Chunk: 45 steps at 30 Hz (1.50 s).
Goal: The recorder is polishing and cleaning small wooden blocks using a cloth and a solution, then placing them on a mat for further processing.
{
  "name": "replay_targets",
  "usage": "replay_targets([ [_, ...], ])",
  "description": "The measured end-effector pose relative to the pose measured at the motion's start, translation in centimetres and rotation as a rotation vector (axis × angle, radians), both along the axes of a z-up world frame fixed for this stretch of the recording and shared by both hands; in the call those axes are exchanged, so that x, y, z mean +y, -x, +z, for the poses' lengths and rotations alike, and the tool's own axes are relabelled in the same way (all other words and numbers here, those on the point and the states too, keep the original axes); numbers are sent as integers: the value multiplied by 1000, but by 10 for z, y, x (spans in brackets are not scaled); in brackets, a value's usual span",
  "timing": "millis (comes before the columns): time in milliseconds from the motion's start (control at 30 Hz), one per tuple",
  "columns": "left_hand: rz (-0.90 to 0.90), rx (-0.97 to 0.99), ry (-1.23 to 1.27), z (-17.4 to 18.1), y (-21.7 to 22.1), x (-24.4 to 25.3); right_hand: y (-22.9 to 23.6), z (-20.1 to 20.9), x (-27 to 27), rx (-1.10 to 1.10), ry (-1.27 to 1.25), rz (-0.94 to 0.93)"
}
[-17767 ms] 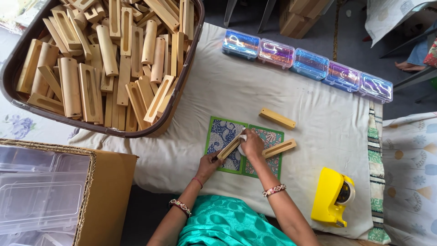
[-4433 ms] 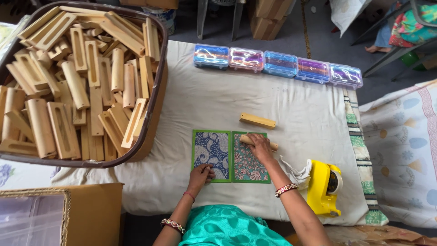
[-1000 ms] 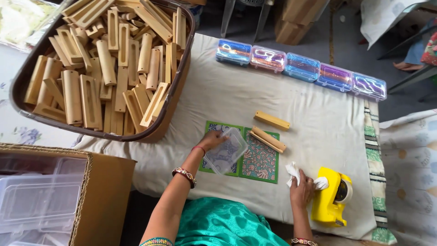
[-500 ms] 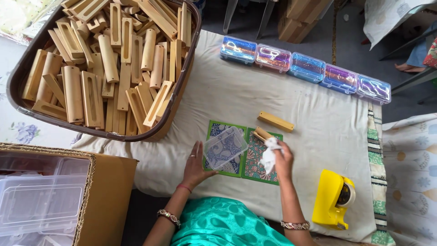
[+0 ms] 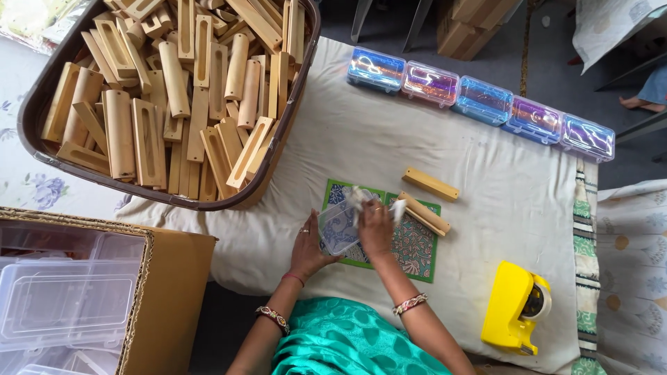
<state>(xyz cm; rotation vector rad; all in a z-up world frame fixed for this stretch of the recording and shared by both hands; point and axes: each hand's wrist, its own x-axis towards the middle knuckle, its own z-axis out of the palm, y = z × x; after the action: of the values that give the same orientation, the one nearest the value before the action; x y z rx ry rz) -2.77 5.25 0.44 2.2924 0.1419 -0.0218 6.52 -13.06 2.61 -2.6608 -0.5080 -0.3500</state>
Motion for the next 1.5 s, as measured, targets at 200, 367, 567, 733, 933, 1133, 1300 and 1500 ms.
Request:
replay_targets([
  [200,14,-108,-9,-37,0,3,52,26,36,-26,-39,342],
  [367,25,-45,34,4,0,2,-13,-6,4,52,428,306],
  [567,7,-11,14,10,-3,0,-15,12,13,-144,173,21],
  [733,-15,19,-73,12,-4,-3,60,44,3,-59,-38,309],
  [933,-165,-51,-340,39,-9,-10,53,-34,-89,244,-192,-224],
  [1133,-189,-5,-341,36,-20,-13,44,-22,-75,317,-446,-222],
  [1300,-199,-19,-216,35,-24,-9,46,-31,-60,290,-346,-169],
  [1500,-101,-49,175,48,-31,14,62,-47,-73,199,-234,-120],
])
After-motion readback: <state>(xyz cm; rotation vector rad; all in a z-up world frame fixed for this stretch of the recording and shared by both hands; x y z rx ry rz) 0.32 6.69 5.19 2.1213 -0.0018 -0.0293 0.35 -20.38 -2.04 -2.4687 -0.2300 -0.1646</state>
